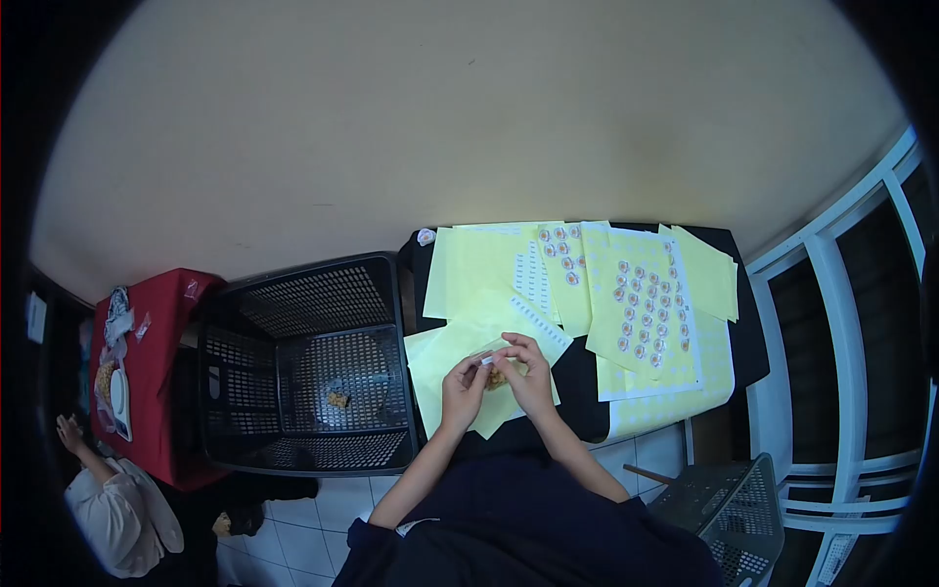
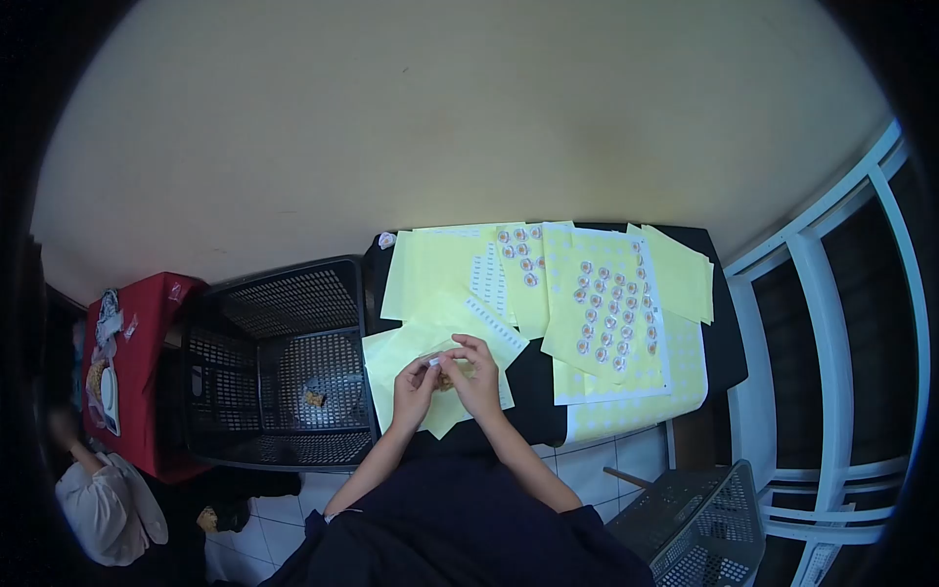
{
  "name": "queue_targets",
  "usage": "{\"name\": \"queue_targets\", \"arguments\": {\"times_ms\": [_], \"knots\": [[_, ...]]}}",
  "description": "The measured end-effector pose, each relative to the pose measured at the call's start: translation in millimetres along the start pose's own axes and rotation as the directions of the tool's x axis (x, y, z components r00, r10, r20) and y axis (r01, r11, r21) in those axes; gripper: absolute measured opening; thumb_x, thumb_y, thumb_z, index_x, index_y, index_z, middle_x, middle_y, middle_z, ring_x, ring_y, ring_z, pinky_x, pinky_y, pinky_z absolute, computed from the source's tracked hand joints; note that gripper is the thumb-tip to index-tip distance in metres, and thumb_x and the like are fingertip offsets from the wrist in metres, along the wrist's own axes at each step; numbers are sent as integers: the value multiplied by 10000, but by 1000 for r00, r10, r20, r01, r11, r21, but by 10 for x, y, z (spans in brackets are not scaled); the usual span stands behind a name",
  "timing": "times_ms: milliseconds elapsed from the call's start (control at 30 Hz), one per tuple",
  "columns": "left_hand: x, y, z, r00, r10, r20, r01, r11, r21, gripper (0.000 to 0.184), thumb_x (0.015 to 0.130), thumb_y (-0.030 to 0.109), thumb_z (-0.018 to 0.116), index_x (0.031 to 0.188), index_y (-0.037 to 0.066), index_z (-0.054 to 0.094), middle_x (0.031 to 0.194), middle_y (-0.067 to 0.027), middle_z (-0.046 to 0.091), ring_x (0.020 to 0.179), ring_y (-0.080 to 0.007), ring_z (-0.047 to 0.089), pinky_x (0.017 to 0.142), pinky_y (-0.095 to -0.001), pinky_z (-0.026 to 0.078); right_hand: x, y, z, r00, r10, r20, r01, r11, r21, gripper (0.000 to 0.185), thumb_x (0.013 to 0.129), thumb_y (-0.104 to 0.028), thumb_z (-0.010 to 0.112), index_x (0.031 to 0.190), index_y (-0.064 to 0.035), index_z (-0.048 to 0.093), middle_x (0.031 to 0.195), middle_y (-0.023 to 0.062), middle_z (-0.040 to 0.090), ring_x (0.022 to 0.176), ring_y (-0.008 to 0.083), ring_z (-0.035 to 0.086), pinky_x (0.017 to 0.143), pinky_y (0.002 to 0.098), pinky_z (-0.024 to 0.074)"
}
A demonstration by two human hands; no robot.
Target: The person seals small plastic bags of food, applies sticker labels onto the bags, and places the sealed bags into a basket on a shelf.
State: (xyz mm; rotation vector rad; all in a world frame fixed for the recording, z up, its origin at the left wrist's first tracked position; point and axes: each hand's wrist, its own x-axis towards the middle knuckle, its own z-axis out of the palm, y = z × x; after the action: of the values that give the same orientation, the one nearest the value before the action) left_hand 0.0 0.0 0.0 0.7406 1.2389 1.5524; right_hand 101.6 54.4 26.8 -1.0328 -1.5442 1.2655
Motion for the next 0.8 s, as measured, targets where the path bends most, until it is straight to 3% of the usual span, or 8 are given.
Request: {"name": "queue_targets", "arguments": {"times_ms": [67, 200, 267, 367, 800], "knots": [[-7, 17, -4, 1000, 13, 17, -13, 1000, -20, 245, 856, 54, 477, 1082, -39, 504, 994, -85, 565, 885, -119, 547, 768, -231, 444, -24, 40, 52, 999, 21, 30, -22, 999, 27, 83, 746, -96, 612, 794, -30, 624, 1051, 88, 506, 926, 143, 508, 774, 251, 412], [33, -7, 7, 1000, 3, 21, -2, 1000, -29, 239, 859, 58, 473, 1074, -40, 509, 990, -82, 566, 878, -116, 547, 756, -227, 447, 8, 88, 58, 995, 77, 68, -82, 994, 77, 87, 754, -74, 601, 812, -11, 613, 1018, 82, 518, 873, 121, 522, 749, 234, 423], [48, -12, 21, 998, 40, 39, -39, 998, -45, 238, 862, 67, 470, 1071, -37, 515, 983, -81, 568, 874, -114, 547, 746, -228, 453, 16, 128, 48, 993, 108, 39, -114, 966, 232, 98, 768, -54, 584, 841, 10, 599, 988, 80, 527, 848, 115, 527, 751, 231, 425], [23, 84, 47, 1000, -25, 19, 26, 997, -75, 237, 856, 64, 480, 1061, -47, 526, 974, -88, 576, 904, -128, 543, 795, -236, 425, 32, 88, 1, 995, 103, 0, -101, 970, 222, 101, 780, -43, 570, 854, 26, 585, 956, 79, 542, 839, 113, 530, 747, 228, 429], [11, -14, -53, 994, -98, 37, 99, 995, -10, 295, 903, 173, 395, 1082, -28, 516, 1002, -100, 558, 903, -150, 556, 782, -272, 470, 26, 169, 7, 990, 141, 1, -138, 970, 201, 95, 764, -56, 594, 824, 18, 588, 834, 60, 584, 734, 104, 567, 678, 221, 457]]}}
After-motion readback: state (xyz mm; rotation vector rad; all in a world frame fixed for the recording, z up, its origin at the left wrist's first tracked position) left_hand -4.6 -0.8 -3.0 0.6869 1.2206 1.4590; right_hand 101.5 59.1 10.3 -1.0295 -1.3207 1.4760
